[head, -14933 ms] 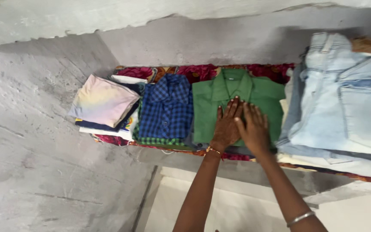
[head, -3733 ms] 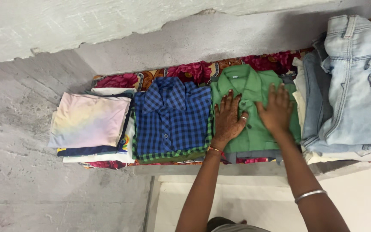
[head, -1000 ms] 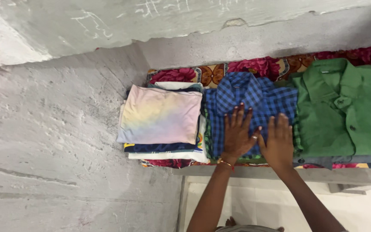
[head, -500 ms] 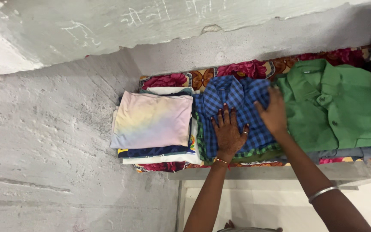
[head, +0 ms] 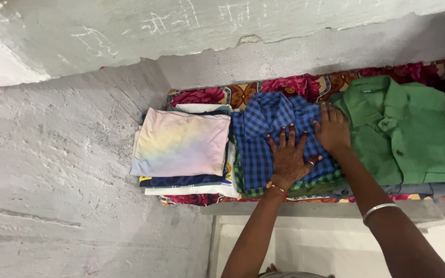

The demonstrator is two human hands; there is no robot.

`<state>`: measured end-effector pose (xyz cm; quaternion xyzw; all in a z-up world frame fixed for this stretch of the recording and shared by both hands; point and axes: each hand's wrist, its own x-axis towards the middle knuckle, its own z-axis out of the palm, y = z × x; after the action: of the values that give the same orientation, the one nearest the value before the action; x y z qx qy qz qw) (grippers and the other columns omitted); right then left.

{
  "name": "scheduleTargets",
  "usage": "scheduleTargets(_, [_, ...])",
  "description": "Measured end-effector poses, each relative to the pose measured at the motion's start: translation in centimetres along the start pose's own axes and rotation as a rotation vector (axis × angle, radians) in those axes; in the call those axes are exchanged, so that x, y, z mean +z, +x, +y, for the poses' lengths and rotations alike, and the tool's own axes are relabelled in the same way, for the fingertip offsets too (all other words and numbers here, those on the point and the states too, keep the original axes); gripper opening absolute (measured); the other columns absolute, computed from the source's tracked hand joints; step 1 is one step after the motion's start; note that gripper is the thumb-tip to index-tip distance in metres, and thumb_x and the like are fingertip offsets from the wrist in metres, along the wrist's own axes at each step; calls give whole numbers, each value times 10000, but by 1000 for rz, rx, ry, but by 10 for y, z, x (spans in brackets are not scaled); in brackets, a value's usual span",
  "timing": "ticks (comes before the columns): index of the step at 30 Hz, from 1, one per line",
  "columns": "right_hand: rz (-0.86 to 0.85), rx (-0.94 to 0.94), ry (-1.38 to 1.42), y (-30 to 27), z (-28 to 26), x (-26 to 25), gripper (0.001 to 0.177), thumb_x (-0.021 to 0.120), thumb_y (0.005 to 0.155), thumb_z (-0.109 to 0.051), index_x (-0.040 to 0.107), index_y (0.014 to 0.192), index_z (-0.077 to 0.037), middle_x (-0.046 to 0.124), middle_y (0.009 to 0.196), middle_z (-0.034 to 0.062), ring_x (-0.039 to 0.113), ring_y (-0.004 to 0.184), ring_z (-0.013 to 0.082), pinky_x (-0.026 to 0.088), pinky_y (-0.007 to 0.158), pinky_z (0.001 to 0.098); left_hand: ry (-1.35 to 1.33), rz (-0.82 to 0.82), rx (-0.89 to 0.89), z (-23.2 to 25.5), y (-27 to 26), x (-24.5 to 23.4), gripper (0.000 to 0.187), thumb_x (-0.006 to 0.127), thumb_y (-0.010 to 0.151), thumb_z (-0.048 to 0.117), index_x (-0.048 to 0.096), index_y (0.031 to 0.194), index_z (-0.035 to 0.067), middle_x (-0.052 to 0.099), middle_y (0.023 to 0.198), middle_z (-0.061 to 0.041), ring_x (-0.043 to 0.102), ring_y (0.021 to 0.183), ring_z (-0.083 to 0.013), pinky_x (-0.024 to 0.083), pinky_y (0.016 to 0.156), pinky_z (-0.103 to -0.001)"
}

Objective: The person folds several garments including shirts and jeans on a floral bedsheet and places them into a neat stack on a nearby shelf. The person handles each item individually, smoothing and aligning them before stacking.

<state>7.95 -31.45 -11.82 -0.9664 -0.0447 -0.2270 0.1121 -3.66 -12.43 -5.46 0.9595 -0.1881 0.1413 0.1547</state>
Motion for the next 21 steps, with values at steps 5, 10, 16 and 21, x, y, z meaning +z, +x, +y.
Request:
scheduleTargets(5, [0,35,522,-24,10,0,920,601,981,-487,228,1601,83,244,1643,351,226,1534,473,216,1251,477,-52,167,34,-6,-6,5,783,554,925,681,552,1480,128,329,1662,-221,261,1560,-414,36,1221,-743])
scheduleTargets(10, [-137,141,669,-110,-6,-21,1012,574,954,-559,166,1577,126,220,1638,341,220,1553,421,191,1258,425,-63,173,20,-6,-9,10,740,585,903,586,554,1469,111,353,1632,-215,290,1527,-412,44,1203,-735])
scheduleTargets(16, [-210,125,536,-78,-40,-50,924,509,1017,-578,256,1543,138,243,1627,339,224,1534,435,206,1222,412,41,205,6,5,7,4,604,604,922,400,569,1443,96,373,1637,-203,305,1541,-402,83,1244,-707])
scheduleTargets(21, [-233,206,489,-59,-31,-101,676,471,1035,-538,629,1386,17,604,1455,246,583,1330,412,450,1114,447,-194,243,151,18,4,8,662,596,937,343,490,1532,74,360,1666,-190,305,1559,-388,125,1273,-658])
